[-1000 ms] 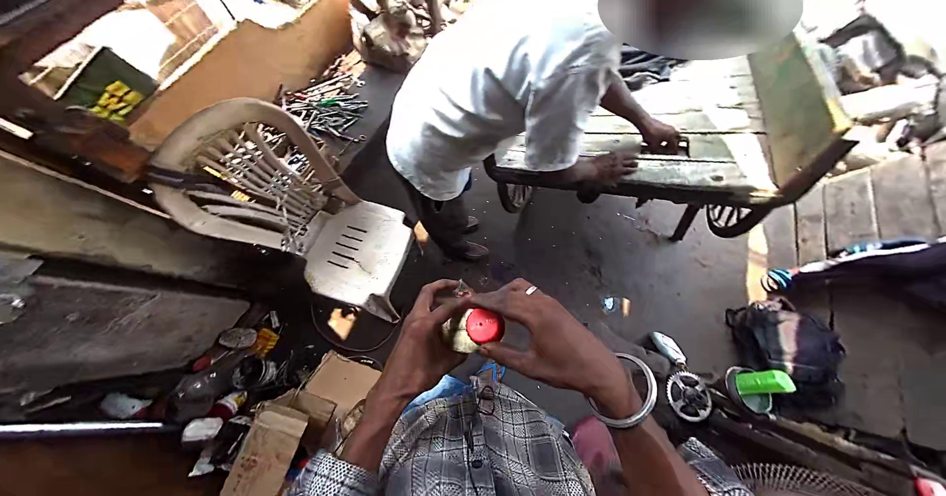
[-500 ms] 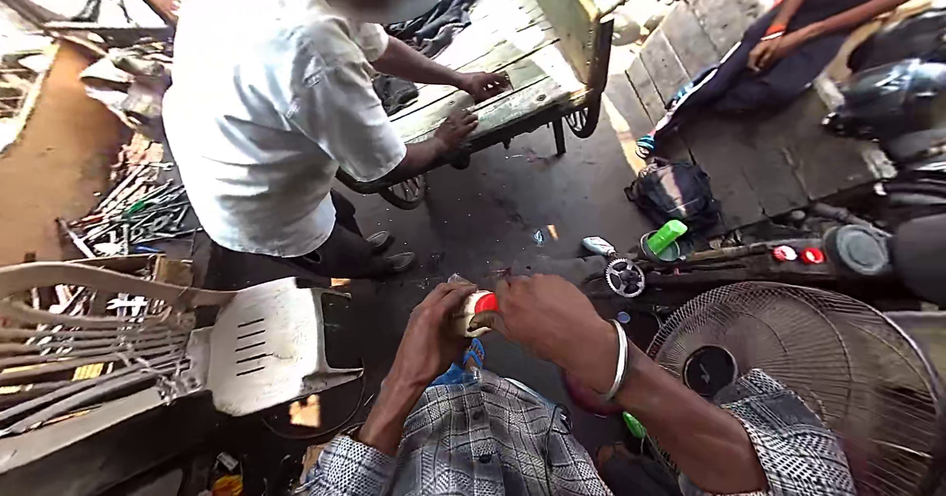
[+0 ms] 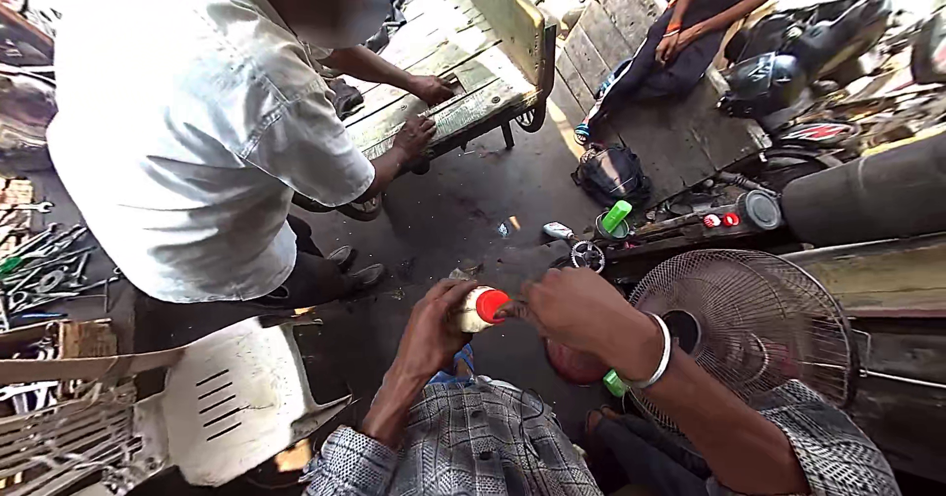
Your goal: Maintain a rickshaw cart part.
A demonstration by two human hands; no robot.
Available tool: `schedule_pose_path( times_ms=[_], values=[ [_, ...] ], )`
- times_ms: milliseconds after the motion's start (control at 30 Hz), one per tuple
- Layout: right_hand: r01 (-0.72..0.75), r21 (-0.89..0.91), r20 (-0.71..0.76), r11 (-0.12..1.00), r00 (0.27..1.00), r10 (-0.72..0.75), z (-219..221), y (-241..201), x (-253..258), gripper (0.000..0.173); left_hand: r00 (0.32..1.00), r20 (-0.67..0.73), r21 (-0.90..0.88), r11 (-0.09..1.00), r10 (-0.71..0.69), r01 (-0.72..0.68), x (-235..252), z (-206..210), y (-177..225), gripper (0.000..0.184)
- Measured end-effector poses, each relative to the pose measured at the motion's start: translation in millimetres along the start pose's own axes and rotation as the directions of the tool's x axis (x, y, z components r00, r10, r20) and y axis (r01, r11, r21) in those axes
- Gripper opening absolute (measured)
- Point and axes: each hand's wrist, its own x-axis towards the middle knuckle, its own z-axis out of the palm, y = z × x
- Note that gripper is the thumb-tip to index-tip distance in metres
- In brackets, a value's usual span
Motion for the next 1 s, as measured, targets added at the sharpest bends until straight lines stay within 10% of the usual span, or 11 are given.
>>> schedule_pose_path(
  times_ms=[367,467,533,600,767,1000],
  values=[
    [0.202,0.031,-0.21,0.979,0.959,-0.192,26.7,-42.4,22.3,0.059,0.996,0.072,0.025,0.998,0.056,-0.058,0.1,-36.7,-23.6,0.06],
    [-0.041,-0.001,-0.1,0.999,0.994,0.041,31.6,-58.0,30.3,0.025,0.989,0.138,0.046,0.997,0.053,-0.06,6.6,-34.9,-35.6,0.062],
    [-0.107,0.009,-0.117,0.994,0.987,0.107,40.0,-59.5,30.2,0.039,0.985,0.171,0.04,0.998,0.03,-0.038,9.5,-35.3,-44.4,0.065],
    [-0.012,0.05,-0.165,0.999,0.986,0.02,56.7,-52.1,29.5,0.057,0.973,0.228,0.032,0.999,0.029,-0.037,14.2,-36.1,-48.7,0.067],
    [0.185,0.026,-0.332,0.982,0.929,-0.166,98.1,-28.1,36.6,0.041,0.941,0.323,-0.02,0.995,0.1,-0.098,21.8,-17.0,-61.1,0.066],
    [-0.118,0.236,-0.385,0.965,0.9,0.204,141.5,-18.8,27.0,0.039,0.948,0.291,-0.022,0.991,0.132,-0.131,32.7,37.7,-74.4,0.055]
  ],
)
